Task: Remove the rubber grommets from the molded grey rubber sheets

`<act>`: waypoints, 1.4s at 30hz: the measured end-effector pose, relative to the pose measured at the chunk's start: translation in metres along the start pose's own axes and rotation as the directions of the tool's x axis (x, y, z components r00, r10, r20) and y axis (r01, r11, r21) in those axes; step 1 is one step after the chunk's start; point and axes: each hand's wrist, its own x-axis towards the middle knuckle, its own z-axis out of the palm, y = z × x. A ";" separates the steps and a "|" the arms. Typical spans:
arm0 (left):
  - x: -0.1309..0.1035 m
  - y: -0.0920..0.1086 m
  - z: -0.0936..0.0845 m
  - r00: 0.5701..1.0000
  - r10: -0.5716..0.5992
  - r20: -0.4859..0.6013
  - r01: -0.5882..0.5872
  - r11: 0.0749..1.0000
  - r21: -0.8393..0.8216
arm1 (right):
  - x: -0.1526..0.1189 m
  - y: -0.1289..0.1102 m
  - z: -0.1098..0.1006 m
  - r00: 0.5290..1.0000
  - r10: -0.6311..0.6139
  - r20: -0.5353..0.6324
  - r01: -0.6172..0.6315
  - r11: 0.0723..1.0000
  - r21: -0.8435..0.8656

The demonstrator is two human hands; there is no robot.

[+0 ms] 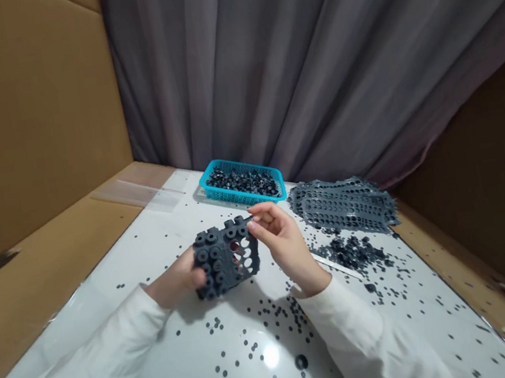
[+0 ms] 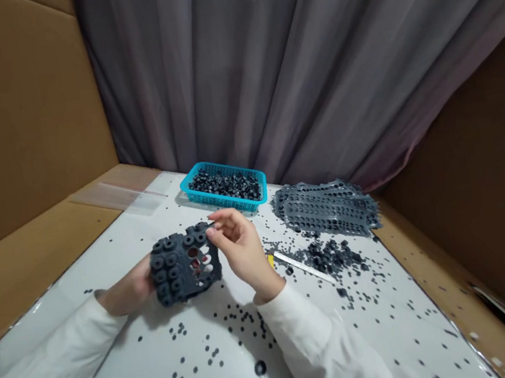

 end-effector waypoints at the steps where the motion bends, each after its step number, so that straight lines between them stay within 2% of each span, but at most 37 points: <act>1: 0.001 0.001 0.000 0.999 -0.049 -0.004 0.048 0.992 -0.115 | -0.002 -0.001 -0.002 1.000 -0.023 0.018 0.024 0.999 -0.049; 2: 0.002 0.001 0.001 0.994 -0.093 -0.051 0.082 0.980 -0.182 | -0.003 -0.003 -0.003 0.998 -0.044 0.054 0.050 0.992 -0.113; 4: 0.004 0.002 0.003 0.965 -0.137 -0.223 0.102 0.981 -0.163 | -0.005 -0.009 -0.007 0.986 -0.105 0.129 0.140 0.944 -0.300; 5: 0.005 0.003 0.004 0.942 -0.120 -0.314 0.096 0.991 -0.092 | -0.007 -0.012 -0.007 0.976 -0.161 0.149 0.210 0.884 -0.417; 7: 0.006 0.003 0.006 0.900 -0.010 -0.437 0.072 0.990 0.124 | -0.012 -0.018 -0.006 0.939 -0.282 0.198 0.342 0.690 -0.638; 8: 0.006 0.003 0.007 0.890 0.056 -0.453 0.061 0.969 0.241 | -0.014 -0.020 -0.004 0.919 -0.311 0.241 0.384 0.580 -0.718; 10: 0.005 0.003 0.009 0.893 0.160 -0.421 0.048 0.896 0.442 | -0.018 -0.020 0.002 0.900 -0.272 0.342 0.430 0.410 -0.804; 12: 0.003 0.002 0.011 0.906 0.229 -0.356 0.022 0.815 0.579 | -0.021 -0.017 0.008 0.897 -0.171 0.408 0.443 0.339 -0.830; 14: 0.001 0.001 0.011 0.916 0.277 -0.289 -0.019 0.752 0.659 | -0.021 -0.012 0.011 0.900 -0.088 0.427 0.428 0.372 -0.824; 16: 0.001 0.001 0.011 0.922 0.310 -0.232 -0.062 0.709 0.702 | -0.020 -0.009 0.011 0.888 -0.030 0.458 0.415 0.479 -0.773; 19: 0.002 0.001 0.011 0.938 0.294 -0.181 -0.080 0.694 0.715 | -0.018 -0.006 0.007 0.850 -0.012 0.526 0.400 0.664 -0.632; 22: 0.003 -0.001 0.011 0.956 0.218 -0.194 -0.039 0.754 0.656 | -0.016 -0.004 0.006 0.829 -0.034 0.558 0.371 0.780 -0.504; 24: 0.004 -0.004 0.012 0.957 0.161 -0.241 -0.001 0.833 0.553 | -0.017 -0.001 0.008 0.836 -0.063 0.545 0.350 0.826 -0.442; 28: 0.007 -0.012 0.017 0.922 0.032 -0.386 0.028 0.988 0.149 | -0.023 0.011 0.016 0.901 -0.111 0.420 0.253 0.921 -0.298; 30: 0.008 -0.015 0.021 0.900 -0.042 -0.434 0.025 0.999 -0.043 | -0.025 0.017 0.019 0.929 -0.096 0.358 0.182 0.959 -0.216; 33: 0.010 -0.018 0.024 0.884 -0.118 -0.451 0.023 0.977 -0.211 | -0.027 0.025 0.021 0.952 -0.067 0.298 0.106 0.988 -0.116; 42: 0.014 -0.022 0.030 0.824 -0.259 -0.503 0.024 0.905 -0.425 | -0.029 0.036 0.024 0.979 -0.088 0.186 0.100 0.993 -0.055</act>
